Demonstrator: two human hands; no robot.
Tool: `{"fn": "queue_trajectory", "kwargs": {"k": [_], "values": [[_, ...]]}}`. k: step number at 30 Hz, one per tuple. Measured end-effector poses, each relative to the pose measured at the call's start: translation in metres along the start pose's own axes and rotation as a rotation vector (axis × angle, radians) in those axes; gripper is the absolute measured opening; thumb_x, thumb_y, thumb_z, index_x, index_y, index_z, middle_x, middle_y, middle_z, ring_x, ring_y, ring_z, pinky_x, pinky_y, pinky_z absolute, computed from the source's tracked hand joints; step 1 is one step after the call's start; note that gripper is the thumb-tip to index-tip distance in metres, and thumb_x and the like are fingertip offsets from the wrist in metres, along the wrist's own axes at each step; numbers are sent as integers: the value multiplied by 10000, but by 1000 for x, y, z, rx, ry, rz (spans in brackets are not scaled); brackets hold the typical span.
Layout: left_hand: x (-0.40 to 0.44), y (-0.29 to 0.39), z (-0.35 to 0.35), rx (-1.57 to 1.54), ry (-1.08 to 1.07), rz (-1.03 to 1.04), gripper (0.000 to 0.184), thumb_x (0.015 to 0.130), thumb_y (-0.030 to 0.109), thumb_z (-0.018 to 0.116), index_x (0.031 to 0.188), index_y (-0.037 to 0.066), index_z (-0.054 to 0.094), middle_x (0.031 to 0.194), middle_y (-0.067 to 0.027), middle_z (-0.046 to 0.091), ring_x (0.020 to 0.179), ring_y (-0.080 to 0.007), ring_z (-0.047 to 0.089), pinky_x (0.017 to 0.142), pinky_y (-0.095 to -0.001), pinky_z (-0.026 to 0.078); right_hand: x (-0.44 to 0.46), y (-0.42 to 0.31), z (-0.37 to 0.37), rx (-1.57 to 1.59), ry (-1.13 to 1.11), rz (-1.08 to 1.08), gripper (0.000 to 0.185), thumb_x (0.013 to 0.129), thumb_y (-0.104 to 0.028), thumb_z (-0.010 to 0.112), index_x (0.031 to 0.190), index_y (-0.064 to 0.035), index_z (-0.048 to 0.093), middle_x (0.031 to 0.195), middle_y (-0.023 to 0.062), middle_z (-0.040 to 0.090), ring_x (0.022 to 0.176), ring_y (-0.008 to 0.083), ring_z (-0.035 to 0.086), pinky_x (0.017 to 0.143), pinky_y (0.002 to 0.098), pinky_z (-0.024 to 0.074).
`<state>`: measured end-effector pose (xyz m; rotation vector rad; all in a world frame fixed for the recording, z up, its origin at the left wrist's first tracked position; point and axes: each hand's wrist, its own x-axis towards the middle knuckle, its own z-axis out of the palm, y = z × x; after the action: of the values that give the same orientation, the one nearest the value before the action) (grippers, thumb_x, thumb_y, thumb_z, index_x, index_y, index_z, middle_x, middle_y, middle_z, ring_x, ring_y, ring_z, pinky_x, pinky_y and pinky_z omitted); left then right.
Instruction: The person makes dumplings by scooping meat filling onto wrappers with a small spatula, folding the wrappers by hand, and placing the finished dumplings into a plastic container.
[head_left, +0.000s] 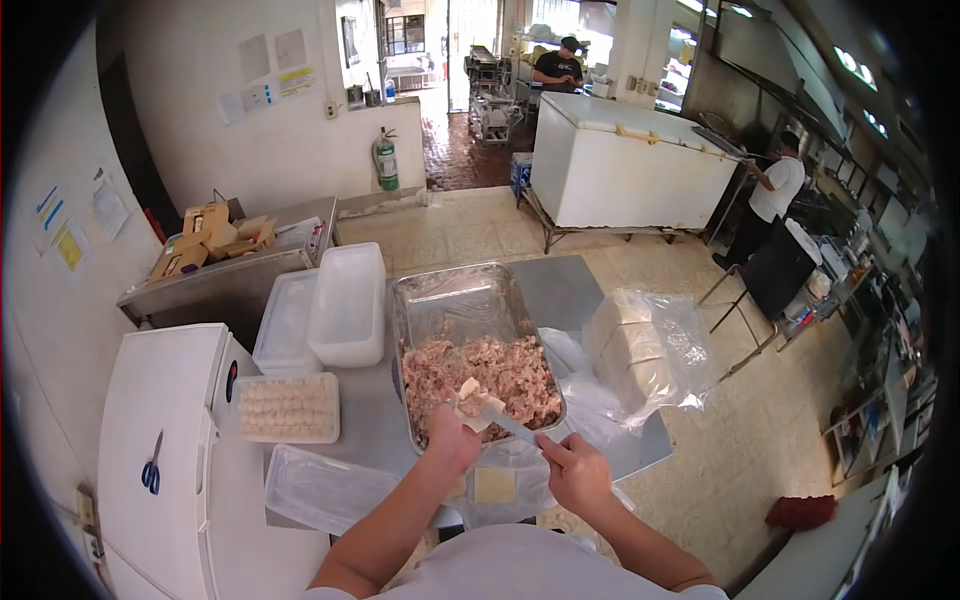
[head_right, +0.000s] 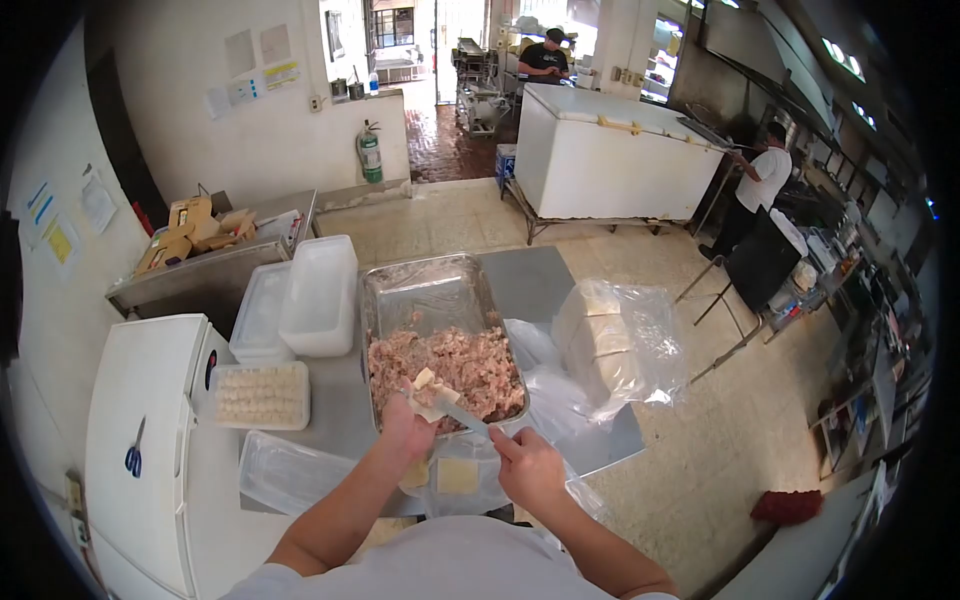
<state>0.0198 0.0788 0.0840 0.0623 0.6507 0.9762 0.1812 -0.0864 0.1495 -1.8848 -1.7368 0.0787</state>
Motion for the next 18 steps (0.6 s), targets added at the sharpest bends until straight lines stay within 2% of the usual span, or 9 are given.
{"fn": "queue_trajectory", "kwargs": {"k": [3, 6, 9, 11, 12, 15, 18], "values": [[-2, -1, 11, 18, -2, -20, 503, 1132, 412, 238, 1218, 18, 539, 1102, -139, 633, 960, -284, 622, 944, -465, 521, 9, -4, 11, 8, 64, -51, 299, 888, -89, 680, 1137, -222, 781, 792, 76, 615, 667, 291, 651, 551, 429, 516], [6, -9, 9, 37, -72, -21, 483, 1130, 420, 264, 1230, 36, 540, 1104, -128, 632, 981, -275, 611, 943, -478, 510, 8, 4, 33, -74, -9, -50, 287, 891, -111, 674, 1130, -227, 782, 791, 76, 613, 679, 292, 656, 569, 430, 524], [10, -10, 2, 139, -81, -8, 470, 1128, 420, 286, 1253, 41, 534, 1128, -121, 623, 1011, -277, 605, 958, -484, 501, 3, 10, 41, -21, -93, -6, 308, 913, -140, 665, 1181, -247, 774, 833, 98, 650, 683, 305, 660, 579, 409, 521], [5, -6, 6, 238, -18, -28, 462, 1128, 411, 302, 1272, 35, 527, 1144, -119, 616, 1017, -283, 602, 970, -483, 496, -5, 26, 63, 175, -119, 59, 317, 941, -148, 666, 1232, -235, 757, 850, 80, 678, 641, 252, 640, 573, 384, 508], [-2, 0, 12, 303, -54, -45, 453, 1121, 383, 351, 1357, 18, 481, 1263, -128, 597, 1100, -281, 597, 1008, -479, 483, -5, 31, 71, 277, -134, 89, 322, 955, -152, 667, 1257, -230, 749, 858, 71, 692, 621, 225, 630, 570, 372, 501], [-15, 35, -6, 310, -268, -183, 396, 1057, 244, 536, 1352, -20, 521, 1250, -142, 646, 1129, -275, 640, 1015, -449, 515, -5, 34, 73, 970, -379, 563, 352, 989, -174, 632, 1320, -265, 712, 833, 107, 688, 689, 166, 591, 665, 324, 497], [-35, 56, -4, 1007, -278, -118, 348, 993, 206, 629, 1270, -4, 622, 1187, -118, 702, 1075, -246, 668, 951, -380, 533, -3, 31, 62, 1011, -459, 572, 314, 1025, -177, 638, 1329, -123, 694, 851, -34, 675, 690, 79, 508, 631, 309, 480]]}}
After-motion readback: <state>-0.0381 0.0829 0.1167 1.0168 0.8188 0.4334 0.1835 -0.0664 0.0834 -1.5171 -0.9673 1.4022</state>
